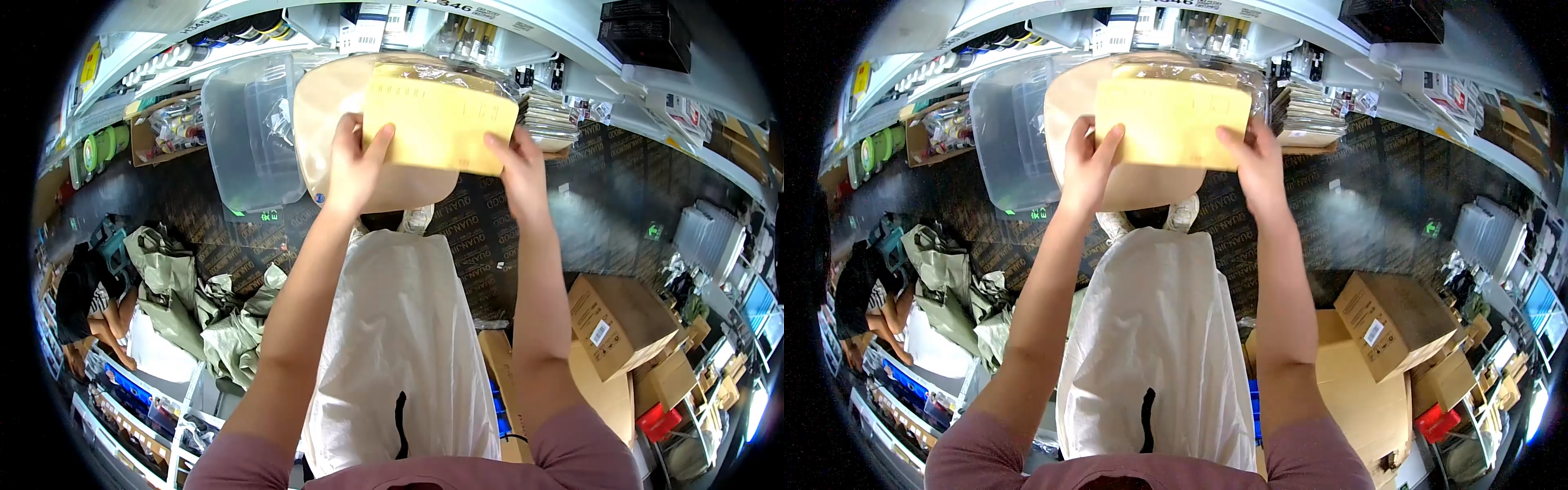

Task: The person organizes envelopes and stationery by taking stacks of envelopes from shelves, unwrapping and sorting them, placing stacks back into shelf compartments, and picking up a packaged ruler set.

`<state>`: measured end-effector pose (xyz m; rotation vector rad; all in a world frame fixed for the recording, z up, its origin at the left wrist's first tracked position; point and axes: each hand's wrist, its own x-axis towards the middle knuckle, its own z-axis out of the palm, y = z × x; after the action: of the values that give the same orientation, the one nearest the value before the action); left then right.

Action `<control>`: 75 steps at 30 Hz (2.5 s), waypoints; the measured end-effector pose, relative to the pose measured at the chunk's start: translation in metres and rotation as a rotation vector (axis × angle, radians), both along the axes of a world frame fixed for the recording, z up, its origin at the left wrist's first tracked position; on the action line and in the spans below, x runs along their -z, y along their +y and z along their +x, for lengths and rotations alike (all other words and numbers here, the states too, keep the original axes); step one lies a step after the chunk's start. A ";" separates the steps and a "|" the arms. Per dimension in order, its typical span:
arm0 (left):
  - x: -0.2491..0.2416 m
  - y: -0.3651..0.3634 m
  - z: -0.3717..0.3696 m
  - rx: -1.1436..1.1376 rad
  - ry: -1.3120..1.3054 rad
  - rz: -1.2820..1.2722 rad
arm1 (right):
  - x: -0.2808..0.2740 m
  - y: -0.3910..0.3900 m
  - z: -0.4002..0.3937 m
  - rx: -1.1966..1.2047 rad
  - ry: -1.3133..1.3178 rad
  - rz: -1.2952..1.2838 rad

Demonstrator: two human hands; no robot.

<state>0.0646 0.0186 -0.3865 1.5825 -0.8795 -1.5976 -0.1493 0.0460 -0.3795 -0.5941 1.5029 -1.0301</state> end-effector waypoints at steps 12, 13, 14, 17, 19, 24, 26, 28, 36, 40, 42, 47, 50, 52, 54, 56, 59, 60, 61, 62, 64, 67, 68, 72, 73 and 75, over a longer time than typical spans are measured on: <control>0.031 -0.030 -0.015 0.132 -0.632 -0.207 | 0.043 -0.034 -0.015 -0.108 0.511 0.108; 0.034 -0.028 -0.014 0.126 -0.721 -0.267 | 0.046 -0.032 -0.017 -0.106 0.511 0.109; 0.036 -0.027 -0.014 0.119 -0.809 -0.327 | 0.050 -0.030 -0.018 -0.117 0.681 0.070; 0.036 -0.022 -0.017 0.059 -1.025 -0.430 | 0.069 -0.031 -0.030 -0.106 0.846 -0.078; 0.036 -0.026 -0.016 0.030 -0.764 -0.274 | 0.058 -0.037 -0.030 -0.085 0.841 -0.183; 0.026 -0.037 -0.012 0.031 -0.247 0.022 | 0.060 -0.047 -0.043 -0.071 -0.374 0.321; 0.029 -0.041 -0.010 0.100 -0.095 0.150 | 0.063 -0.045 -0.046 -0.093 -0.436 0.315; 0.022 -0.041 -0.014 0.130 -0.075 0.186 | 0.067 -0.044 -0.047 -0.057 -0.447 0.297; -0.047 -0.008 -0.013 -0.093 0.179 0.203 | -0.041 0.008 -0.011 0.224 -0.331 0.093; -0.150 0.017 0.002 -0.052 0.232 0.118 | -0.126 0.054 0.000 0.240 -0.473 0.137; -0.204 0.026 0.013 -0.033 0.285 0.074 | -0.182 0.066 0.011 0.228 -0.497 0.064; -0.316 0.032 0.040 0.018 0.321 0.061 | -0.286 0.076 0.033 0.066 -0.546 -0.094; -0.350 0.031 0.050 -0.004 0.210 -0.074 | -0.315 0.070 0.048 0.060 -0.534 -0.171; -0.369 0.033 0.053 -0.028 0.132 -0.190 | -0.333 0.067 0.061 0.065 -0.562 -0.211; -0.391 0.035 0.049 -0.275 0.257 -0.168 | -0.348 0.061 0.075 0.146 -0.564 -0.250; -0.394 0.040 0.036 -0.436 0.455 -0.230 | -0.360 0.056 0.094 0.183 -0.574 -0.296; -0.404 0.040 0.009 -0.386 0.500 -0.296 | -0.379 0.049 0.125 0.287 -0.603 -0.414; -0.415 0.037 0.004 -0.386 0.520 -0.275 | -0.384 0.046 0.138 0.358 -0.570 -0.460; -0.421 0.028 0.002 -0.410 0.552 -0.262 | -0.388 0.044 0.147 0.429 -0.534 -0.505; -0.423 0.019 0.006 -0.403 0.554 -0.259 | -0.391 0.041 0.151 0.437 -0.531 -0.507; -0.429 0.001 0.015 -0.283 0.622 -0.253 | -0.398 0.036 0.160 0.392 -0.361 -0.524; -0.441 -0.021 0.038 -0.185 0.595 -0.253 | -0.391 0.028 0.145 0.413 -0.435 -0.633; -0.446 -0.028 0.047 -0.118 0.566 -0.233 | -0.392 0.026 0.135 0.421 -0.496 -0.687; -0.442 -0.048 0.069 0.068 0.503 -0.243 | -0.429 -0.007 0.120 0.085 -0.143 -0.357; -0.444 -0.049 0.073 0.098 0.472 -0.208 | -0.440 -0.011 0.125 -0.039 -0.131 -0.332; -0.445 -0.052 0.077 0.110 0.463 -0.197 | -0.449 -0.021 0.133 -0.141 -0.206 -0.271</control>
<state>0.1415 -0.0333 0.0581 0.9844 -0.8452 -1.7935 -0.0164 0.0252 0.0694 -0.7493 1.1347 -1.1568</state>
